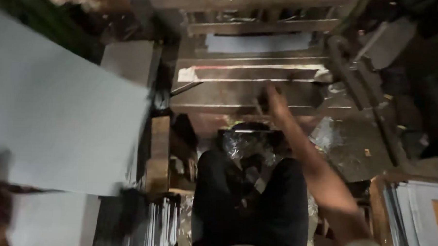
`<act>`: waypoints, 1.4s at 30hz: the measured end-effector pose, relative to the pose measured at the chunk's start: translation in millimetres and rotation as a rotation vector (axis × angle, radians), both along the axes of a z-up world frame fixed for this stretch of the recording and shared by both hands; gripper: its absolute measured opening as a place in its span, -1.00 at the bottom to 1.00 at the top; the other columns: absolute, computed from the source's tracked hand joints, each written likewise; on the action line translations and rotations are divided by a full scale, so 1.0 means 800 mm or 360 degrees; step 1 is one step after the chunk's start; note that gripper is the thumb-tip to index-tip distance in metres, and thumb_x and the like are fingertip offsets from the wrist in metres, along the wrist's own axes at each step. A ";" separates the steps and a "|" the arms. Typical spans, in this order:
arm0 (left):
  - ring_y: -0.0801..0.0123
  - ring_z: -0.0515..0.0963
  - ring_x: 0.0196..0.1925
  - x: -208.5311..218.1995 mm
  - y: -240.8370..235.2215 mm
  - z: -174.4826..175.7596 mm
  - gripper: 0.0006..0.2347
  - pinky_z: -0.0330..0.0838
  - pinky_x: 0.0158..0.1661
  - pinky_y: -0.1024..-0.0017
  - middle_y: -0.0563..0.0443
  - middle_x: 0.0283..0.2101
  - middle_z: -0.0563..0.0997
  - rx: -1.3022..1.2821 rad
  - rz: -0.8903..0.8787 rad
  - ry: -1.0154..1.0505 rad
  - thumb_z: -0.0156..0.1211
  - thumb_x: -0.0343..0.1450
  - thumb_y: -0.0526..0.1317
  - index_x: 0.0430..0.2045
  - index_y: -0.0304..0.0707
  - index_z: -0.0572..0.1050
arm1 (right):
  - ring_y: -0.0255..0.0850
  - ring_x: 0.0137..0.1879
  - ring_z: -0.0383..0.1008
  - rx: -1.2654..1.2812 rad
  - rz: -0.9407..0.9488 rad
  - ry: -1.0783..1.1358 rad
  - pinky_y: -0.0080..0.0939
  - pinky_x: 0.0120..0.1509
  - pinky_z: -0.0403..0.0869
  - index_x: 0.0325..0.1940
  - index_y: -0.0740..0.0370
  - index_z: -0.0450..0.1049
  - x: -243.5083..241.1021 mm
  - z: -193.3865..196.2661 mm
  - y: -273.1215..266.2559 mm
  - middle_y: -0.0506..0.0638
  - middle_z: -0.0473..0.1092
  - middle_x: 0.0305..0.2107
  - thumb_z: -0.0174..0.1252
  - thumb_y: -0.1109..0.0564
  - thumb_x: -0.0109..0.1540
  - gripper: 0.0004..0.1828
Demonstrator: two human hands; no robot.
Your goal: Placing metal sheets into a stamping press and stacking the finished parts.
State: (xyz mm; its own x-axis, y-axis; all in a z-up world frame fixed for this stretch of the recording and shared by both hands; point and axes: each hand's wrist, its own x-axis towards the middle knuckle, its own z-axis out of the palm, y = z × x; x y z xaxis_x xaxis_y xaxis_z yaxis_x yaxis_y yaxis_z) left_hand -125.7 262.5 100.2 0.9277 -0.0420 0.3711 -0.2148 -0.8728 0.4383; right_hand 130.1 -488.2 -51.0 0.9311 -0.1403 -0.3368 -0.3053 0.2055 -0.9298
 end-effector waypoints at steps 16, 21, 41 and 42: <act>0.02 0.63 -0.22 -0.043 -0.505 -0.112 -0.55 0.53 -0.32 0.20 -0.40 -0.04 0.60 -0.2185 0.0945 0.0566 0.29 0.31 -0.29 0.08 -0.62 0.44 | -0.26 -0.71 0.26 0.0253 -0.0022 -0.0190 -0.22 -0.63 0.24 -0.50 0.27 0.48 0.090 0.011 0.057 -0.04 0.34 -0.74 -0.08 -0.51 0.30 -0.20; 0.01 0.66 -0.05 -0.043 -0.517 -0.103 -0.44 0.63 -0.15 0.04 -0.34 0.04 0.55 -0.2225 0.0890 0.0555 0.27 0.28 -0.27 0.19 -0.46 0.30 | -0.31 -0.71 0.17 0.0412 -0.0026 -0.0190 -0.26 -0.64 0.12 -0.54 0.27 0.42 -0.057 -0.007 0.046 -0.08 0.24 -0.78 -0.03 -0.42 0.34 -0.27; 0.03 0.09 -0.22 0.308 -0.736 -0.224 -0.47 0.13 -0.43 0.22 -0.23 -0.17 0.11 -0.2437 0.0199 0.0639 0.37 0.52 0.02 0.22 -0.53 0.55 | -0.25 -0.52 0.25 0.0198 -0.0883 0.0111 -0.24 -0.53 0.18 0.01 0.28 0.42 -0.488 -0.086 -0.115 0.01 0.36 -0.47 -0.02 -0.17 0.34 -0.55; 0.03 0.09 -0.22 0.320 -0.746 -0.199 -0.47 0.13 -0.43 0.22 -0.23 -0.17 0.11 -0.2438 0.0196 0.0650 0.37 0.52 0.02 0.22 -0.53 0.55 | -0.25 -0.52 0.25 0.0194 -0.0892 0.0114 -0.24 -0.53 0.18 0.01 0.28 0.42 -0.492 -0.092 -0.118 0.01 0.36 -0.47 -0.02 -0.17 0.34 -0.55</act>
